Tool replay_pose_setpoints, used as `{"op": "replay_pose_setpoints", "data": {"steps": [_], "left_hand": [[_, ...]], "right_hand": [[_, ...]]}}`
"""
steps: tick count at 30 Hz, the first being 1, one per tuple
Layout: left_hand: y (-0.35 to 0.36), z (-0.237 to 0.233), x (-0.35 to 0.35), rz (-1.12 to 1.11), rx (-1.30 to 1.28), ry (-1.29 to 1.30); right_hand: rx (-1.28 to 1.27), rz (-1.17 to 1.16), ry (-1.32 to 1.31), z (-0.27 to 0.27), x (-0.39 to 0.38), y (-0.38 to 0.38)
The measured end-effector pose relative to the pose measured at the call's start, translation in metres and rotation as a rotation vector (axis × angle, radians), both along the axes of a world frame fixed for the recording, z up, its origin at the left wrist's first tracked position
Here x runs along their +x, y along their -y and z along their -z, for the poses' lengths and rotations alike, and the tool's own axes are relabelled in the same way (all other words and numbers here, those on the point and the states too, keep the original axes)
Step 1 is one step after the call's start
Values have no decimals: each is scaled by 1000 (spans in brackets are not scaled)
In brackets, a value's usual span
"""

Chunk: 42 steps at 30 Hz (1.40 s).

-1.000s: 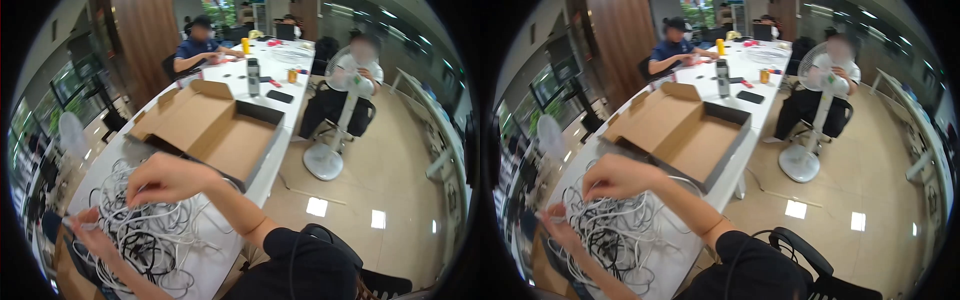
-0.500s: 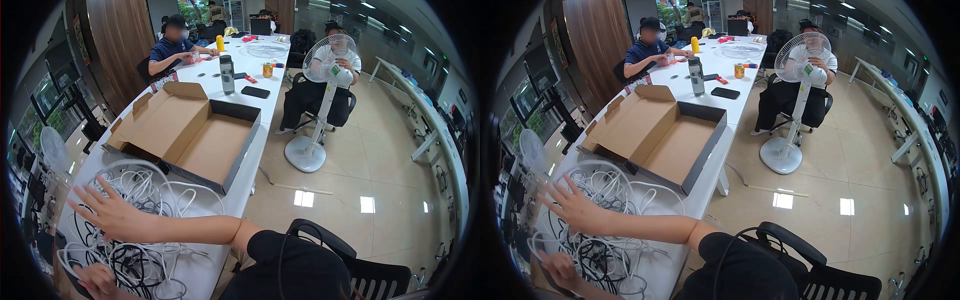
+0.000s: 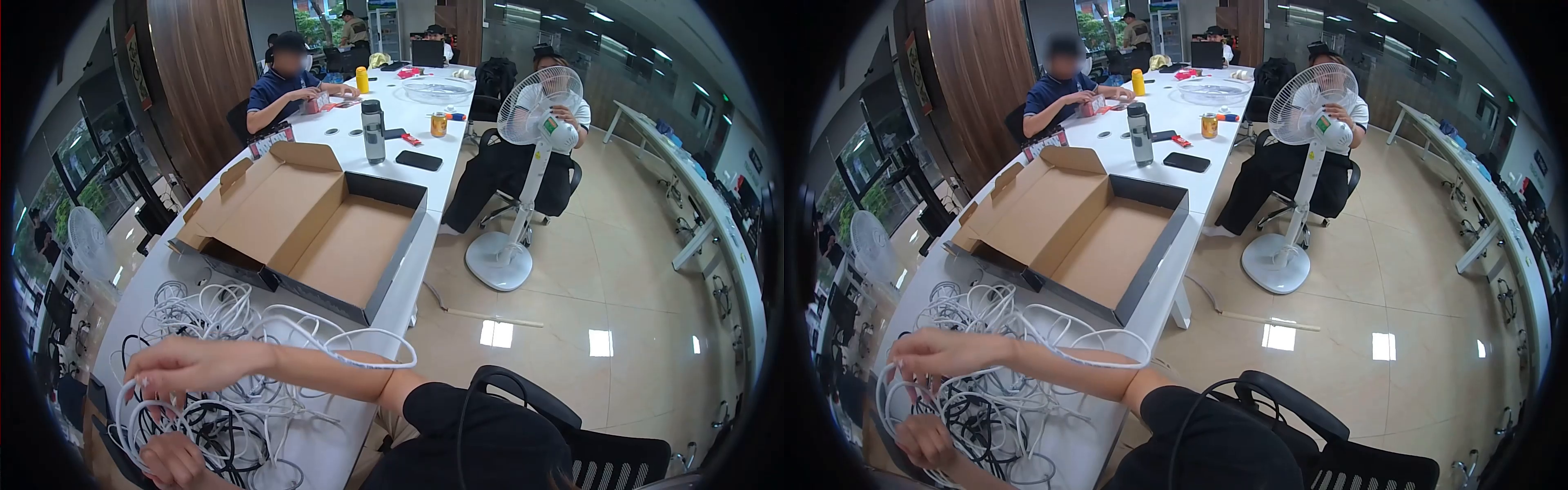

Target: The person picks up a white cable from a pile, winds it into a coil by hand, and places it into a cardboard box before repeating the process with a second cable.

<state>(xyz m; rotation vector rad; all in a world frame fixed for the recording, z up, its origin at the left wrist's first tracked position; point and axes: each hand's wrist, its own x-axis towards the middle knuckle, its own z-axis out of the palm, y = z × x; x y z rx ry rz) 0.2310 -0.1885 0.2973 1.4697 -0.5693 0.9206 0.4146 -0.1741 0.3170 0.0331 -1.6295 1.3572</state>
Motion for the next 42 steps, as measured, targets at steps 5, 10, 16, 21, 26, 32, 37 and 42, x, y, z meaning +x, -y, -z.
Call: {"op": "replay_pose_setpoints", "data": {"steps": [5,10,16,21,26,32,37,42], "left_hand": [[-5,2,6,-159,51,-5],[-5,6,12,-489,81,-129],[5,-1,-1,-677,-34,-354],[-3,4,-9,-898,-229,-378],[6,-1,2,-1051,-543,20],[-9,-5,-31,-931,-696,428],[-16,-3,-32,-915,-675,537],[-20,-9,-18,-812,-690,394]], "right_hand": [[-45,17,-153,10,-24,-7],[283,418,-119,4,-9,-5],[706,637,-16,-5,7,1],[834,870,179,-9,17,14],[672,888,91,-6,7,9],[859,1267,381,-10,23,7],[97,652,314,-14,17,1],[-369,248,-292,2,-2,-22]]}}
